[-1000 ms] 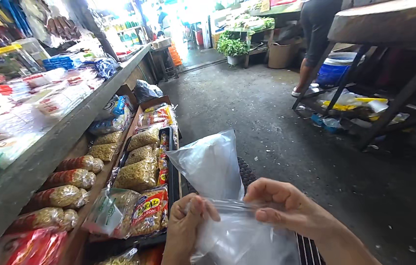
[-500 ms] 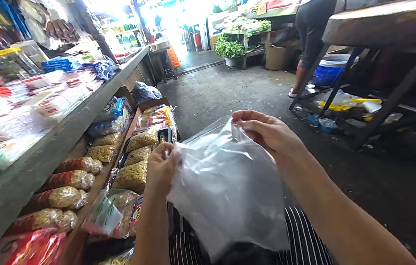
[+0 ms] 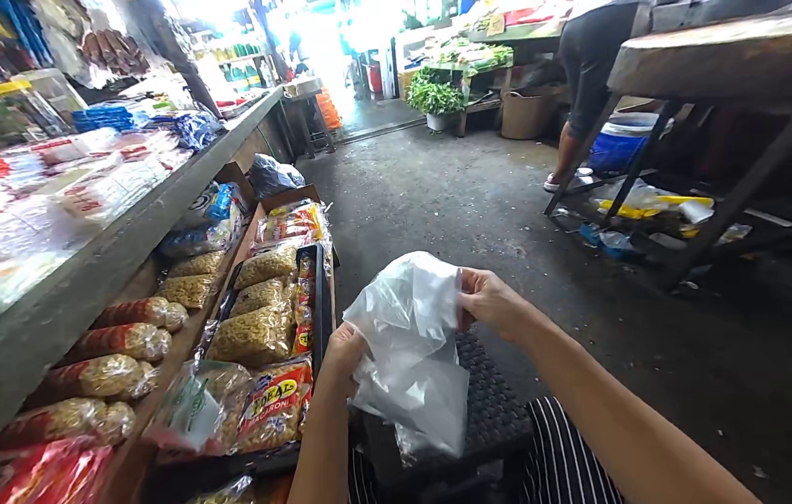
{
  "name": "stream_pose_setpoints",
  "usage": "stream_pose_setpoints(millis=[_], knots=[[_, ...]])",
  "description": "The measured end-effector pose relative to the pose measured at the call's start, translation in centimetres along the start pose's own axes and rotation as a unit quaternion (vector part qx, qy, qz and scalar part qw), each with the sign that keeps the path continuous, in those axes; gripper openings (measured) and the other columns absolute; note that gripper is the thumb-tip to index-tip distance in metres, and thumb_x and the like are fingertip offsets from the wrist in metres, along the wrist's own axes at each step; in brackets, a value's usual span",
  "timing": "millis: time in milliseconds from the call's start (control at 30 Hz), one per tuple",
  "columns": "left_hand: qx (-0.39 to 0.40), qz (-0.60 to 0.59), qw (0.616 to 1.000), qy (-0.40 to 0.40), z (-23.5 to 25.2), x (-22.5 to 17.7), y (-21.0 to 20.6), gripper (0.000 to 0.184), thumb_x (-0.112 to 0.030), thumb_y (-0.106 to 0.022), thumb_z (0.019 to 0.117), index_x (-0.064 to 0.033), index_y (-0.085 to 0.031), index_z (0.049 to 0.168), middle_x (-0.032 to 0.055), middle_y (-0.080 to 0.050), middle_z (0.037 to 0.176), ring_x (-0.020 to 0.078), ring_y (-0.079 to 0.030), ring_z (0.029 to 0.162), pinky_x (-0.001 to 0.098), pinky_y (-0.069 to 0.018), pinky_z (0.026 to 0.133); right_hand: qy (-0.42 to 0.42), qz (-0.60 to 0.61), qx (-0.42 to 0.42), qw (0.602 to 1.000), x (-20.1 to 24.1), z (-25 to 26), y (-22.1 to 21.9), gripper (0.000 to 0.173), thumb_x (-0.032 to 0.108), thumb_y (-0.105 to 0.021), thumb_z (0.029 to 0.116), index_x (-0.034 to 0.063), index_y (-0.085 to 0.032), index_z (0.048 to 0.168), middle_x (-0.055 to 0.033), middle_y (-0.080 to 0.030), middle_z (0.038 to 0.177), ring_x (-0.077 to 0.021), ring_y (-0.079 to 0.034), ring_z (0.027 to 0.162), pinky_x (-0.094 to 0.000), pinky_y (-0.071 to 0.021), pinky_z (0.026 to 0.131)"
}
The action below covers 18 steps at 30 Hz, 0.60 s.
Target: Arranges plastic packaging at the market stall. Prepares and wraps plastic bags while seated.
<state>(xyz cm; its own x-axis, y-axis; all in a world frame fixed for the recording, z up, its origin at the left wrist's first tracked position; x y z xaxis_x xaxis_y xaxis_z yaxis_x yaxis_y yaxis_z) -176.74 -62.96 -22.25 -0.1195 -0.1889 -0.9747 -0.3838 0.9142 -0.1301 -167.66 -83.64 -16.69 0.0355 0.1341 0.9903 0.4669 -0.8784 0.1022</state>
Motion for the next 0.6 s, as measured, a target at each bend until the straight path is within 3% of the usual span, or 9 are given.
stream_pose_setpoints(millis=[100, 167, 267, 333, 500, 600], knots=[[-0.002, 0.028, 0.999, 0.022, -0.3, -0.4, -0.2, 0.020, -0.001, -0.039, 0.1062, -0.0032, -0.059, 0.103, -0.0030, -0.062, 0.070, 0.0027, -0.061, 0.060, 0.0203, -0.0539, 0.059, -0.025, -0.001, 0.003, 1.000, -1.9, 0.6, -0.1, 0.008, 0.000, -0.055, 0.1009, -0.0012, -0.059, 0.108, -0.0024, -0.061, 0.075, -0.0068, -0.059, 0.055, -0.0228, -0.0533, 0.054], [-0.006, 0.048, 0.998, 0.040, 0.3, 0.4, 0.0, 0.017, -0.001, -0.044, 0.1049, -0.0031, -0.060, 0.100, -0.0030, -0.062, 0.066, 0.0033, -0.060, 0.056, 0.0203, -0.0529, 0.056, -0.041, -0.008, 0.010, 0.999, -3.3, 1.0, -0.4, 0.007, 0.000, -0.055, 0.1010, -0.0009, -0.059, 0.107, -0.0014, -0.060, 0.072, -0.0061, -0.057, 0.054, -0.0217, -0.0505, 0.053], [0.009, 0.091, 0.993, 0.074, 1.7, 3.9, 0.9, 0.017, -0.005, -0.046, 0.1053, -0.0029, -0.061, 0.097, -0.0024, -0.060, 0.063, 0.0041, -0.058, 0.054, 0.0207, -0.0509, 0.054, -0.042, 0.020, 0.026, 0.999, -6.3, 1.0, -1.2, 0.013, 0.005, -0.052, 0.1036, -0.0002, -0.060, 0.113, -0.0007, -0.062, 0.073, -0.0056, -0.056, 0.055, -0.0220, -0.0489, 0.053], [0.011, 0.111, 0.988, 0.104, 1.5, 7.1, 1.5, 0.016, -0.007, -0.047, 0.1057, -0.0015, -0.062, 0.103, -0.0009, -0.059, 0.068, 0.0057, -0.058, 0.058, 0.0233, -0.0514, 0.058, -0.058, 0.073, 0.021, 0.995, -9.3, 0.7, -1.5, 0.019, 0.011, -0.049, 0.1068, 0.0006, -0.061, 0.118, -0.0006, -0.063, 0.075, -0.0058, -0.057, 0.057, -0.0223, -0.0489, 0.055], [0.010, -0.028, 0.994, 0.107, 0.3, 10.7, 1.7, 0.019, -0.008, -0.040, 0.1084, -0.0035, -0.058, 0.110, 0.0010, -0.067, 0.076, 0.0067, -0.066, 0.067, 0.0245, -0.0572, 0.066, -0.074, 0.279, -0.002, 0.957, -13.4, -0.2, -2.9, 0.018, 0.009, -0.044, 0.1075, 0.0046, -0.060, 0.113, 0.0001, -0.067, 0.074, -0.0030, -0.058, 0.056, -0.0176, -0.0469, 0.051], [0.021, -0.069, 0.990, 0.122, -0.6, 11.0, 2.4, 0.027, -0.020, -0.039, 0.1112, -0.0040, -0.059, 0.118, 0.0056, -0.070, 0.083, 0.0117, -0.069, 0.073, 0.0290, -0.0593, 0.068, -0.036, 0.304, 0.041, 0.951, -11.9, -0.6, -2.6, 0.026, 0.005, -0.050, 0.0972, 0.0043, -0.057, 0.122, -0.0016, -0.069, 0.086, -0.0079, -0.065, 0.068, -0.0240, -0.0566, 0.064]])
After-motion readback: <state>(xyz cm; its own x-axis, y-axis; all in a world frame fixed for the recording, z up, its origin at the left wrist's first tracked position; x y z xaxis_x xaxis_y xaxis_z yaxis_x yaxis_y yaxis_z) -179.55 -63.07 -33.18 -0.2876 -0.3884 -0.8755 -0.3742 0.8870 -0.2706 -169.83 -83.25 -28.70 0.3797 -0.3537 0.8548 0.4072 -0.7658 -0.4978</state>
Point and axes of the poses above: each hand's wrist, its own z-axis towards the middle knuckle, its own y-axis out of the back of the hand, x = y × z, the point moved 9 cm from there along z, towards the middle knuckle
